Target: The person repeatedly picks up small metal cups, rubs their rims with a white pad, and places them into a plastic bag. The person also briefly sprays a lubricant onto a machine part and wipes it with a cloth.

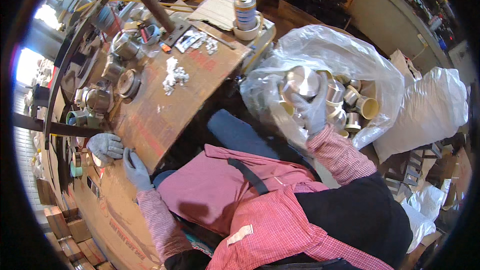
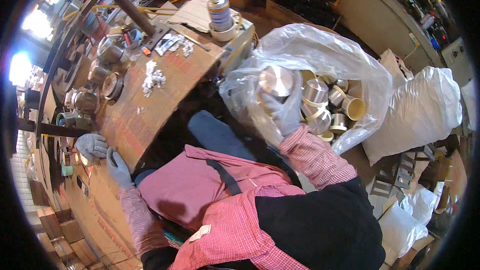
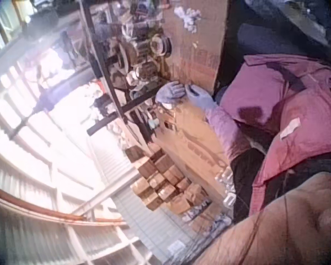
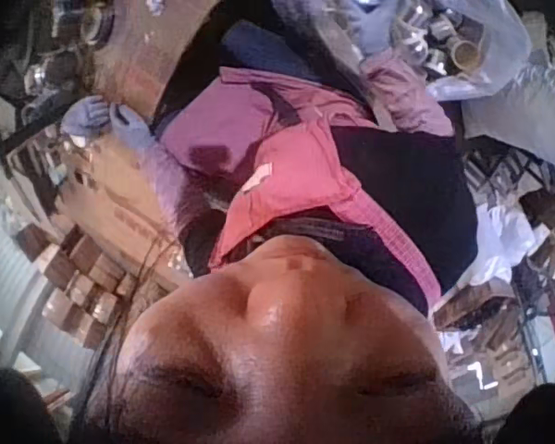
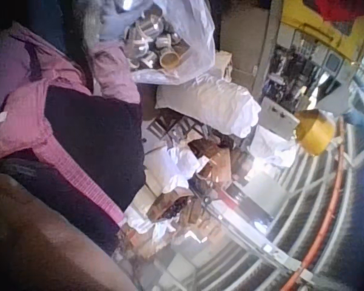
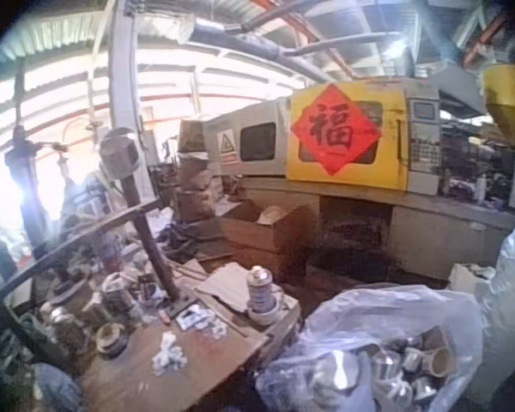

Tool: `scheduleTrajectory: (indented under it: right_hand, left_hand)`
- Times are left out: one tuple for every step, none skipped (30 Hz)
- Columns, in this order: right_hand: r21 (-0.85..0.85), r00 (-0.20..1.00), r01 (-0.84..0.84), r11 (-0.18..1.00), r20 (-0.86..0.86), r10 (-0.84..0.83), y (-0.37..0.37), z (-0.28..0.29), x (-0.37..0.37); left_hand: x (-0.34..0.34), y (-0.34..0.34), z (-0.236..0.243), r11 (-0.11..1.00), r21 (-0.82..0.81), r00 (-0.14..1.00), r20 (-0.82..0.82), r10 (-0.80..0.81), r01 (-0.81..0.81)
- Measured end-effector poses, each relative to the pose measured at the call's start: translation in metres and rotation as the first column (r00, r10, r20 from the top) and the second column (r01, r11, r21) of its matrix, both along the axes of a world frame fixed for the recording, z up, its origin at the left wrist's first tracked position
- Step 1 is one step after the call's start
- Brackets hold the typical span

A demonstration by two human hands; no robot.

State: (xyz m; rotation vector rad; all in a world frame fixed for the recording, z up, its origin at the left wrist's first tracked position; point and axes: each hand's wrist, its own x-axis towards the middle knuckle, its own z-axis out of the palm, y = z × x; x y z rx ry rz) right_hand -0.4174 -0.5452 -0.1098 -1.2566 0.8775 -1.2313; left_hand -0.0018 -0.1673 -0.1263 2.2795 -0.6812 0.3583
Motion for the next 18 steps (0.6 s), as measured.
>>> scheduleTrajectory:
  right_hand:
    - [-0.064,0.955,0.112,0.992,-0.269,-0.125,-0.022,-0.015,-0.027]
    - [-0.278,0.798,0.152,0.948,-0.531,-0.284,-0.038,-0.035,-0.054]
    - [-0.307,0.856,0.194,0.932,-0.411,-0.314,-0.062,-0.058,-0.076]
    - [-0.342,0.73,0.251,0.906,-0.547,-0.409,-0.073,-0.082,-0.106]
    - [-0.515,0.38,0.352,0.782,-0.685,-0.622,-0.092,-0.11,-0.121]
    - [-0.442,0.388,0.464,0.767,-0.678,-0.625,-0.109,-0.135,-0.139]
    - [-0.383,0.289,0.554,0.739,-0.744,-0.602,-0.126,-0.156,-0.153]
    - [-0.141,0.411,0.679,0.721,-0.74,-0.532,-0.135,-0.176,-0.156]
    - [-0.16,0.484,0.663,0.731,-0.653,-0.582,-0.139,-0.192,-0.149]
    - [-0.114,0.541,0.691,0.714,-0.574,-0.615,-0.141,-0.2,-0.14]
    - [0.009,0.586,0.734,0.679,-0.515,-0.626,-0.142,-0.204,-0.125]
    - [-0.131,0.589,0.62,0.773,-0.573,-0.569,-0.141,-0.202,-0.109]
    - [-0.18,0.576,0.527,0.83,-0.643,-0.505,-0.139,-0.194,-0.093]
    - [-0.267,0.331,0.462,0.846,-0.833,-0.444,-0.133,-0.185,-0.073]
    - [-0.36,0.374,0.375,0.854,-0.785,-0.495,-0.131,-0.174,-0.051]
    - [-0.23,0.418,0.423,0.876,-0.809,-0.414,-0.135,-0.165,-0.027]
    - [-0.229,0.443,0.431,0.873,-0.789,-0.426,-0.143,-0.155,-0.003]
    - [-0.235,0.379,0.491,0.839,-0.81,-0.448,-0.15,-0.148,0.024]
  left_hand:
    - [0.002,0.0,0.001,1.0,0.005,1.0,0.016,-0.01,0.009]
    - [0.003,0.001,0.002,1.0,0.003,0.999,-0.052,-0.004,0.004]
    - [0.004,0.001,0.004,0.999,0.036,0.999,-0.044,0.002,0.0]
    - [0.006,0.001,0.006,0.998,0.066,0.999,-0.043,0.002,0.001]
    - [0.006,0.0,0.007,0.996,0.086,0.999,-0.044,0.002,0.002]
    - [0.006,0.0,0.009,0.999,0.036,0.993,-0.118,-0.002,0.006]
    - [0.003,-0.001,0.01,0.995,0.102,0.998,-0.066,-0.011,0.018]
    - [0.002,-0.001,0.012,0.987,0.158,0.999,-0.038,0.027,-0.02]
    - [-0.003,-0.001,0.012,0.988,0.144,0.997,0.037,-0.063,0.057]
    - [-0.004,-0.002,0.016,0.975,0.217,0.999,0.011,-0.047,0.043]
    - [-0.008,-0.003,0.018,0.983,0.178,0.996,-0.09,-0.023,0.039]
    - [-0.009,-0.005,0.022,0.973,0.214,0.996,-0.007,-0.089,0.088]
    - [-0.009,-0.006,0.027,0.964,0.239,0.993,-0.05,-0.104,0.113]
    - [-0.009,-0.012,0.03,0.968,0.229,0.992,-0.085,-0.088,0.106]
    - [-0.004,-0.009,0.047,0.85,0.476,0.926,0.169,-0.338,0.223]
    - [-0.001,-0.02,0.049,0.871,0.438,0.942,0.132,-0.307,0.223]
    - [0.001,-0.025,0.058,0.9,0.385,0.839,0.404,-0.364,0.205]
    - [0.011,-0.036,0.066,0.876,0.362,0.861,0.277,-0.427,0.318]
